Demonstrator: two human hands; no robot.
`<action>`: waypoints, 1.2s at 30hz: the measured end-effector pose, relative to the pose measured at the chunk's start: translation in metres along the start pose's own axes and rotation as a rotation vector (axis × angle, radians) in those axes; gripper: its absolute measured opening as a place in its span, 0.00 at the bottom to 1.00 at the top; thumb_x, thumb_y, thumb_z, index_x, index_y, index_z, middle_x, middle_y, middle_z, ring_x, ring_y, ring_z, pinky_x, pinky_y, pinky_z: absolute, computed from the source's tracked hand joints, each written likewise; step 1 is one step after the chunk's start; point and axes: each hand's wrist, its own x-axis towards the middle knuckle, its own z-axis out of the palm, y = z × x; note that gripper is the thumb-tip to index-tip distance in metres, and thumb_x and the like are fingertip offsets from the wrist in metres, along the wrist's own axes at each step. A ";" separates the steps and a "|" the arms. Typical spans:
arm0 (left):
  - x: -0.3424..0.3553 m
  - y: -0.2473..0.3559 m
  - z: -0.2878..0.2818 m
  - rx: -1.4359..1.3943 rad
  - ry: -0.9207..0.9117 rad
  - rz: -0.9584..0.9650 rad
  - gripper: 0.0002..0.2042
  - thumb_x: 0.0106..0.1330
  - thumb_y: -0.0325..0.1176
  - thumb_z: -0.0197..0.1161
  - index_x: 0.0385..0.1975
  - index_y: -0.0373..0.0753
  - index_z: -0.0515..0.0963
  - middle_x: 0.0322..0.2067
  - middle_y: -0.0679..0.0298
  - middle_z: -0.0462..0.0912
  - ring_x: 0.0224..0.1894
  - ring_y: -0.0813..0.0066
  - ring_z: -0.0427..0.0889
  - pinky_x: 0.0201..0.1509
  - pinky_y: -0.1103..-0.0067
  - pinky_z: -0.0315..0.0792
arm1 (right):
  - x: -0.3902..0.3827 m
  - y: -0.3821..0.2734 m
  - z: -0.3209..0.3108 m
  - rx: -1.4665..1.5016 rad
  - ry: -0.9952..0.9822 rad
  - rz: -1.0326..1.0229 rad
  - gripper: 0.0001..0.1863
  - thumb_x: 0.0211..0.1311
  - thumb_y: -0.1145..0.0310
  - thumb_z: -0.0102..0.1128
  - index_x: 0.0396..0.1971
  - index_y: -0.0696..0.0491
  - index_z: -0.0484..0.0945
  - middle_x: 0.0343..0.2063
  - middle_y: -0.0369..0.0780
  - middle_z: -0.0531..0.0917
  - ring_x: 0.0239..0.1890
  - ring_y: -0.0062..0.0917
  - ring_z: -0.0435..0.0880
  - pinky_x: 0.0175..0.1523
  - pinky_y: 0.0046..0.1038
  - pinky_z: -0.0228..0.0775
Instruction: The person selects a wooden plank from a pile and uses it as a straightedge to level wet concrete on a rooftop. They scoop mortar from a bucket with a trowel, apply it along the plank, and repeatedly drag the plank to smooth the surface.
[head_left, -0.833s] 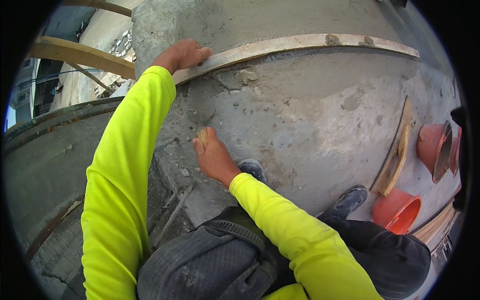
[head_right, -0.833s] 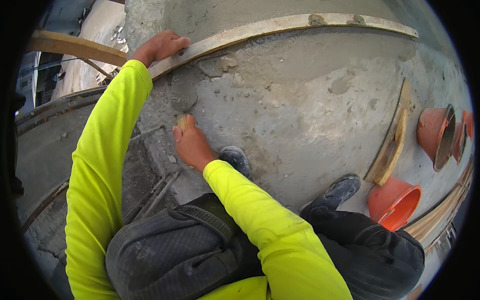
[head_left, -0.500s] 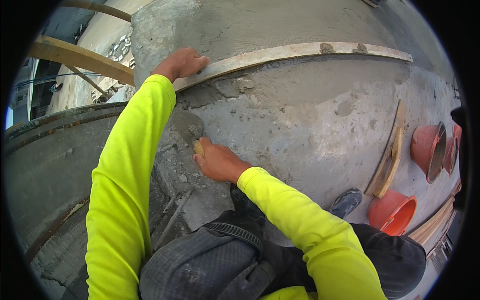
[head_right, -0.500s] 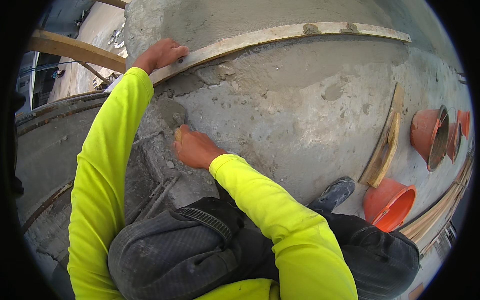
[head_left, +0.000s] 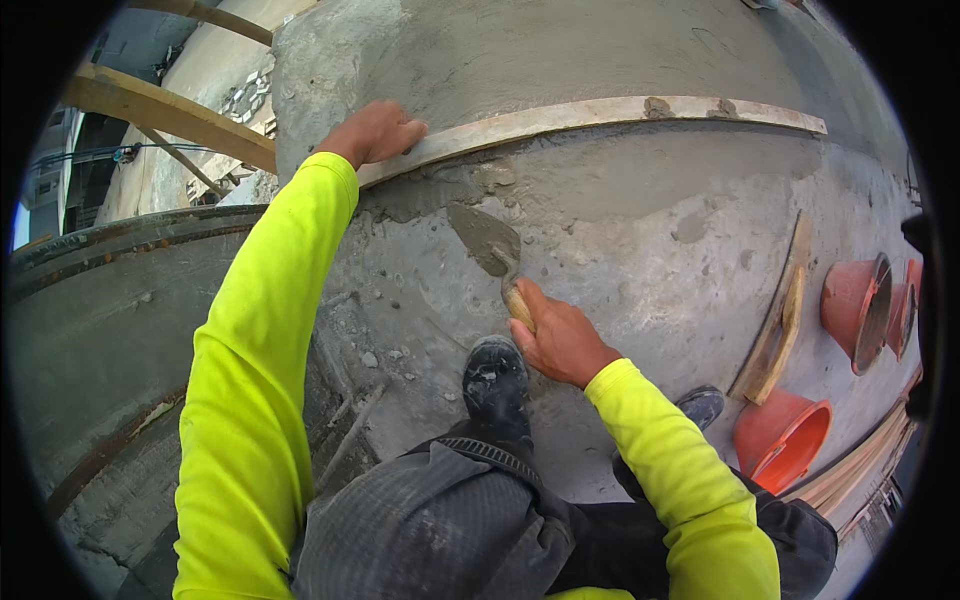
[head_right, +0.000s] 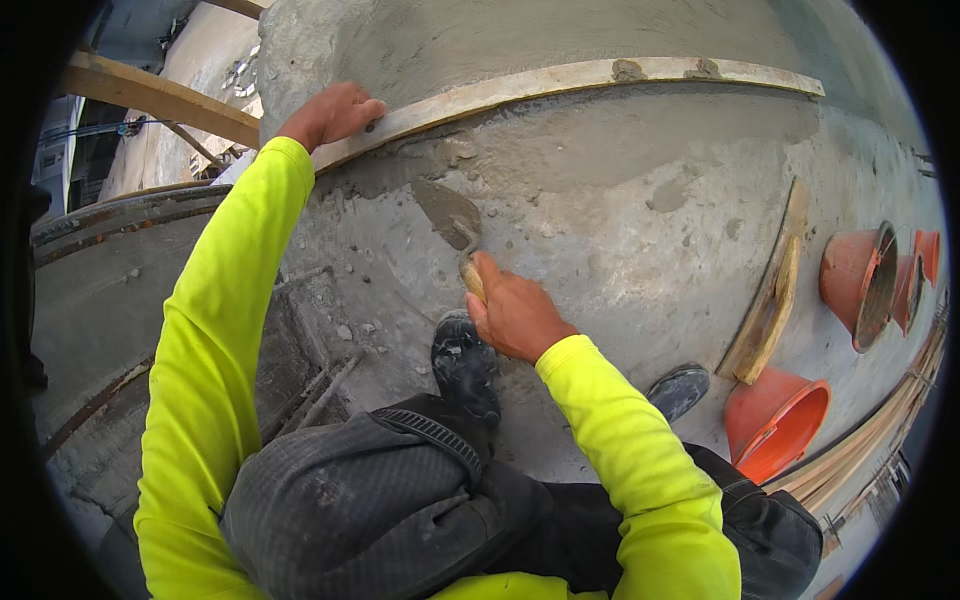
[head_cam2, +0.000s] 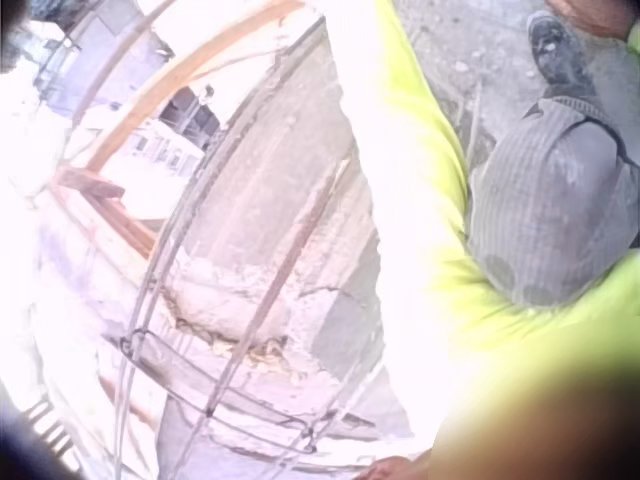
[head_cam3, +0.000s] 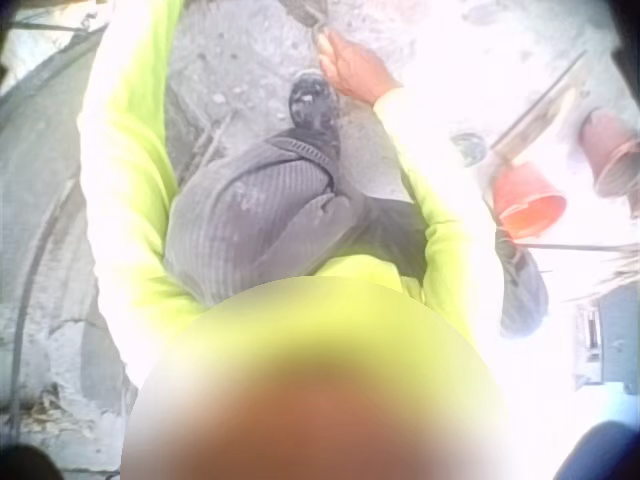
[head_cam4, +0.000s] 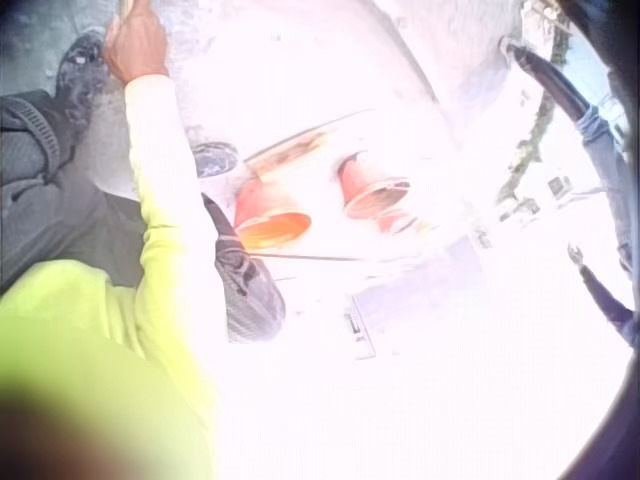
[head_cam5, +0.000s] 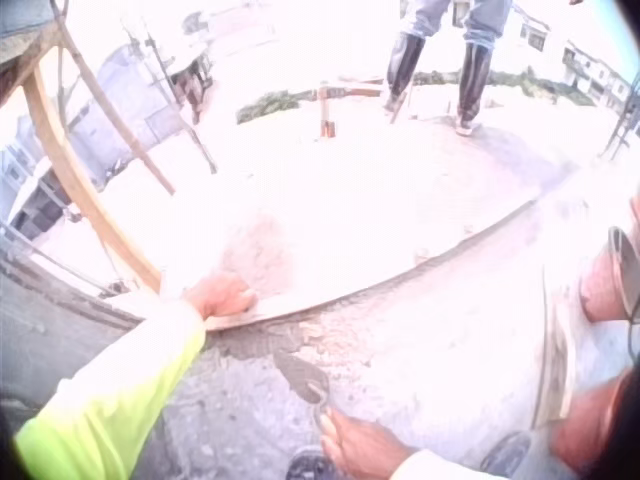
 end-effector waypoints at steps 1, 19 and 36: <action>0.001 0.000 0.000 0.007 -0.001 0.017 0.25 0.66 0.49 0.54 0.34 0.27 0.84 0.31 0.42 0.85 0.29 0.52 0.81 0.42 0.61 0.74 | 0.003 -0.004 -0.002 -0.073 -0.122 -0.014 0.29 0.69 0.63 0.57 0.64 0.59 0.62 0.38 0.63 0.83 0.42 0.61 0.82 0.48 0.51 0.73; -0.005 0.000 -0.001 -0.061 0.014 -0.018 0.24 0.66 0.49 0.54 0.36 0.28 0.85 0.35 0.40 0.86 0.36 0.46 0.84 0.47 0.61 0.75 | 0.095 -0.057 0.033 0.418 -0.377 -0.048 0.29 0.67 0.59 0.60 0.62 0.60 0.70 0.39 0.53 0.84 0.26 0.38 0.84 0.37 0.38 0.78; 0.006 -0.020 0.016 -0.296 0.129 0.118 0.19 0.61 0.39 0.56 0.30 0.23 0.79 0.22 0.48 0.80 0.25 0.66 0.77 0.34 0.68 0.70 | -0.229 0.031 -0.304 0.436 0.165 0.297 0.34 0.63 0.71 0.66 0.70 0.55 0.68 0.30 0.32 0.81 0.21 0.14 0.77 0.29 0.20 0.72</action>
